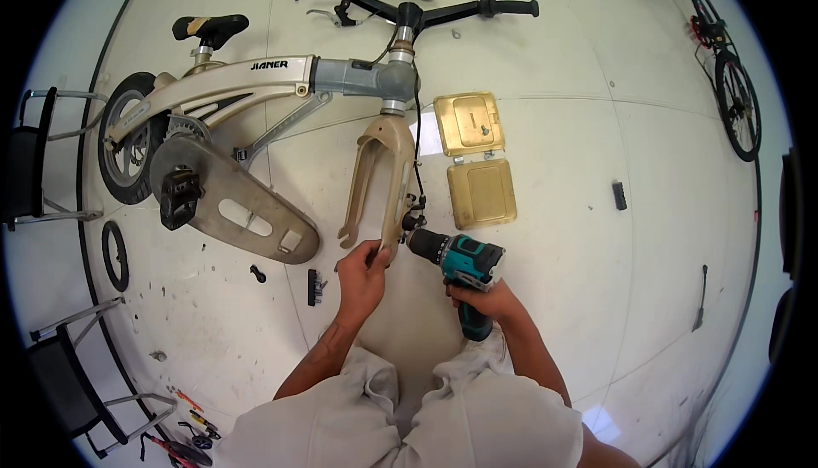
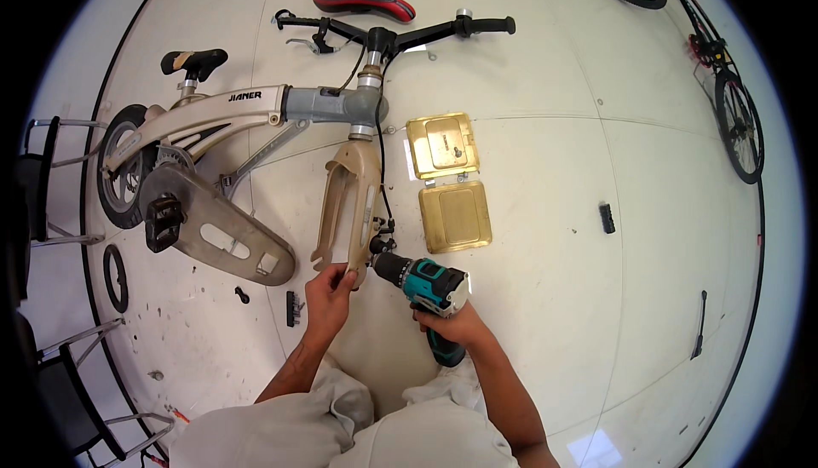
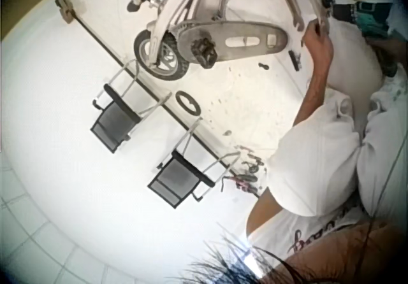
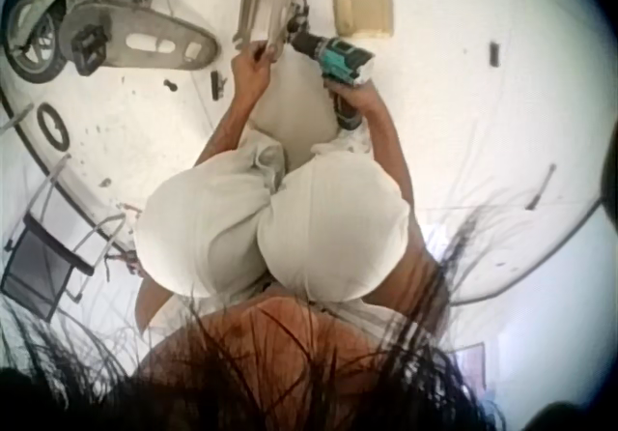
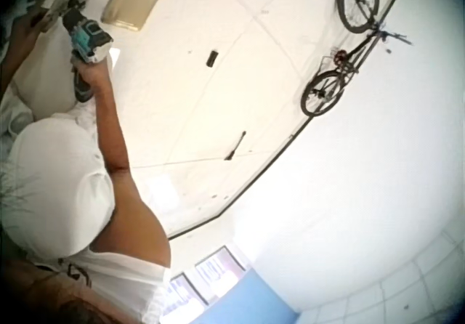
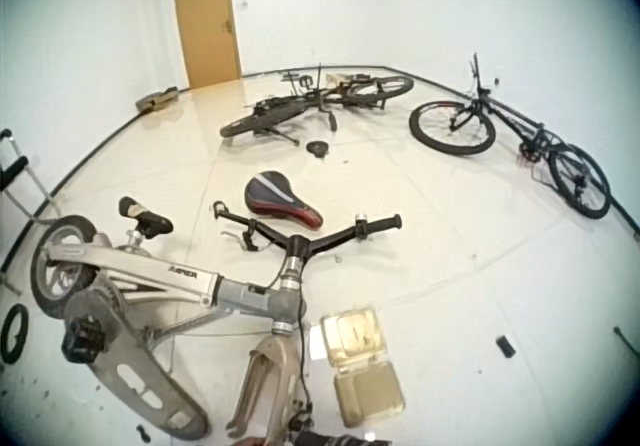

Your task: The person uses a cordless drill to attach a brake caliper to the front fork of a bicycle. They handle small screws and washers, then tighten the mounting bolts to secure the component.

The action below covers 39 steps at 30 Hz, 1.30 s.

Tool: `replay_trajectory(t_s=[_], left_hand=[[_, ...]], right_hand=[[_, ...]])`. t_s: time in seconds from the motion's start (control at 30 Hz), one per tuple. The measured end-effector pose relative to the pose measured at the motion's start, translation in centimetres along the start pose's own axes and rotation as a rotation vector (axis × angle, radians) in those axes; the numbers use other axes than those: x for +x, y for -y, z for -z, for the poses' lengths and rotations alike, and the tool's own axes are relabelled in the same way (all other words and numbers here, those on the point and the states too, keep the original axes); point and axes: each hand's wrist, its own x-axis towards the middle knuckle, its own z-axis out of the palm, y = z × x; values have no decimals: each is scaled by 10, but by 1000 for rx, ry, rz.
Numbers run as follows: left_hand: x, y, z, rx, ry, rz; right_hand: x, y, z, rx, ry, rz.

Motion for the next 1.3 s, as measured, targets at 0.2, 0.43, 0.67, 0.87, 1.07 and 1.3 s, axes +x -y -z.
replay_trajectory(t_s=[0.2,0.43,0.67,0.87,1.07,1.3], left_hand=[[-6,5,-6,-4,-54,30],[-7,8,-6,-65,-69,19],[-5,8,-1,10,28,12],[13,-11,-12,167,49,-297],[12,10,-9,-79,45,-19],[-2,1,-10,1,-71,31]], right_hand=[[8,5,20,-507,40,450],[-1,27,49,-663,-6,127],[-68,76,70,-875,-228,142],[-41,9,54,49,-271,31],[-22,18,22,126,-132,-53],[-11,6,5,238,-109,-39]])
